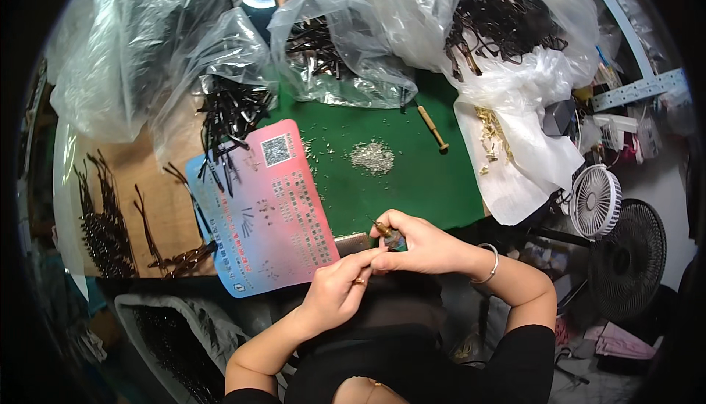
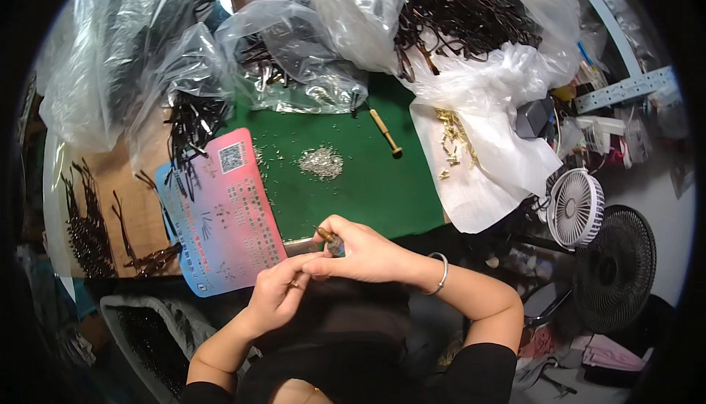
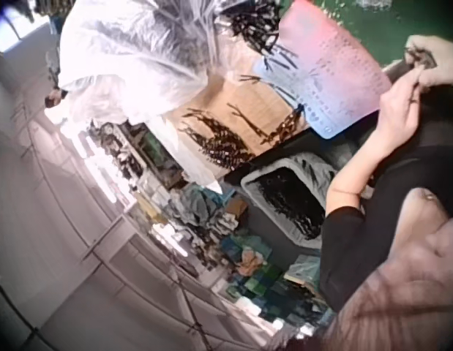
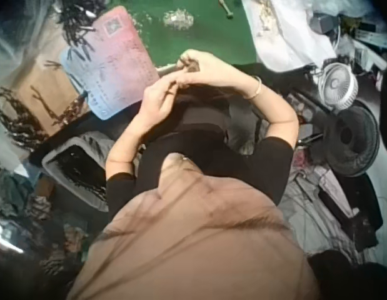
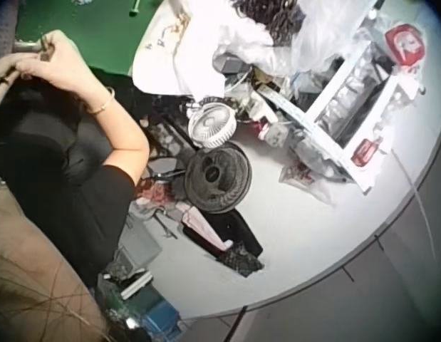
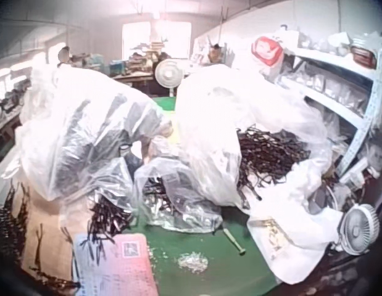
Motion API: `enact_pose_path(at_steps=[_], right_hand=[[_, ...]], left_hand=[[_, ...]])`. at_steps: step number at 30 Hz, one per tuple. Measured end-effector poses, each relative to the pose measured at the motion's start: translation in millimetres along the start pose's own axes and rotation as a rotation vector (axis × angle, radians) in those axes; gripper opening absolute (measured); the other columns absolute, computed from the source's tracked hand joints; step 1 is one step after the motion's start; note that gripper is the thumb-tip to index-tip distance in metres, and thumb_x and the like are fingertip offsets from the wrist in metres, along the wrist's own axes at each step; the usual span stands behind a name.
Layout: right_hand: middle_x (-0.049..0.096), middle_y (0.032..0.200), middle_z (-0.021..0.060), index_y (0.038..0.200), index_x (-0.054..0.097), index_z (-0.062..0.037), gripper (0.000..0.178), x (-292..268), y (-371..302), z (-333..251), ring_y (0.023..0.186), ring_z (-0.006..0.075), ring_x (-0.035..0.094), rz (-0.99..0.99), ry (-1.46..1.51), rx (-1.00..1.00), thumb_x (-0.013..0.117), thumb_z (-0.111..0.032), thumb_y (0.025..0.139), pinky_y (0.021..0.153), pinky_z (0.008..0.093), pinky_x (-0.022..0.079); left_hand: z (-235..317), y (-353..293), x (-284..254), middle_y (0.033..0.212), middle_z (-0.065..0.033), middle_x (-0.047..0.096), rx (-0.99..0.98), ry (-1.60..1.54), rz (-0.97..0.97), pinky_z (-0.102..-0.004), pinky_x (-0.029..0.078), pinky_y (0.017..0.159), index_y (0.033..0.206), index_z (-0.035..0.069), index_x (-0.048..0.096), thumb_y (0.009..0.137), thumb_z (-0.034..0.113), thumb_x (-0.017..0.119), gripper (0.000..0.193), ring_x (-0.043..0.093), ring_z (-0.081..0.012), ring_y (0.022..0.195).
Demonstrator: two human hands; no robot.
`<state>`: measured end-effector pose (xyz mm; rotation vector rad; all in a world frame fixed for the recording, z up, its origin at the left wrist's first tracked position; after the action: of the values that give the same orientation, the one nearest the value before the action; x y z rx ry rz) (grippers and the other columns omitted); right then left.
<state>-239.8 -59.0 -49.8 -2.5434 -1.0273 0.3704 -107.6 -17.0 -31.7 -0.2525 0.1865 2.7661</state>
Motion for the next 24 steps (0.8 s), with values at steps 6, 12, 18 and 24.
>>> enact_pose_path(at_steps=[6, 12, 18, 24], right_hand=[[0.047, 0.102, 0.0207, 0.117, 0.039, -0.0001, 0.040, -26, -19, 0, 0.085, 0.0332, 0.058, 0.208, -0.375, -0.017, 0.054, -0.024, 0.089, 0.077, 0.0393, 0.048], [0.048, 0.091, 0.0129, 0.116, 0.053, -0.0063, 0.038, -30, -2, -16, 0.062, 0.0241, 0.059, 0.495, -0.935, -0.208, 0.063, -0.009, 0.079, 0.053, 0.0341, 0.050], [0.047, 0.086, 0.0106, 0.115, 0.055, -0.0067, 0.040, -26, 2, -13, 0.059, 0.0201, 0.058, 0.483, -1.026, -0.240, 0.064, -0.009, 0.076, 0.050, 0.0320, 0.049], [0.047, 0.086, 0.0105, 0.113, 0.054, -0.0063, 0.041, -29, 3, -14, 0.056, 0.0202, 0.057, 0.527, -1.010, -0.211, 0.065, -0.008, 0.074, 0.047, 0.0314, 0.048]], left_hand=[[-23, -7, -28, 0.088, -0.0107, 0.066, -0.326, -0.046, 0.055, -0.0252, 0.050, 0.060, 0.116, -0.002, 0.052, 0.091, -0.002, 0.045, 0.027, 0.061, -0.0110, 0.066], [-37, 17, -28, 0.089, -0.0141, 0.065, -0.212, 0.139, 0.138, -0.0265, 0.051, 0.064, 0.113, -0.001, 0.054, 0.086, -0.004, 0.048, 0.028, 0.066, -0.0195, 0.078], [-43, 17, -28, 0.091, -0.0150, 0.064, -0.193, 0.119, 0.184, -0.0284, 0.052, 0.068, 0.113, -0.002, 0.054, 0.085, -0.006, 0.047, 0.029, 0.067, -0.0223, 0.085], [-46, 15, -28, 0.089, -0.0119, 0.065, -0.271, 0.028, 0.171, -0.0242, 0.049, 0.058, 0.115, -0.002, 0.053, 0.086, -0.005, 0.046, 0.030, 0.061, -0.0122, 0.063]])
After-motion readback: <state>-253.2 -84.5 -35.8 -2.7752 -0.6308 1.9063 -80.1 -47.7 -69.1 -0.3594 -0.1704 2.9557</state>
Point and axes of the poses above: each hand's wrist, its own y-axis towards the middle knuckle, its own x-axis out of the palm, z = x × y, the point moved 6 cm from there along y, towards the middle knuckle
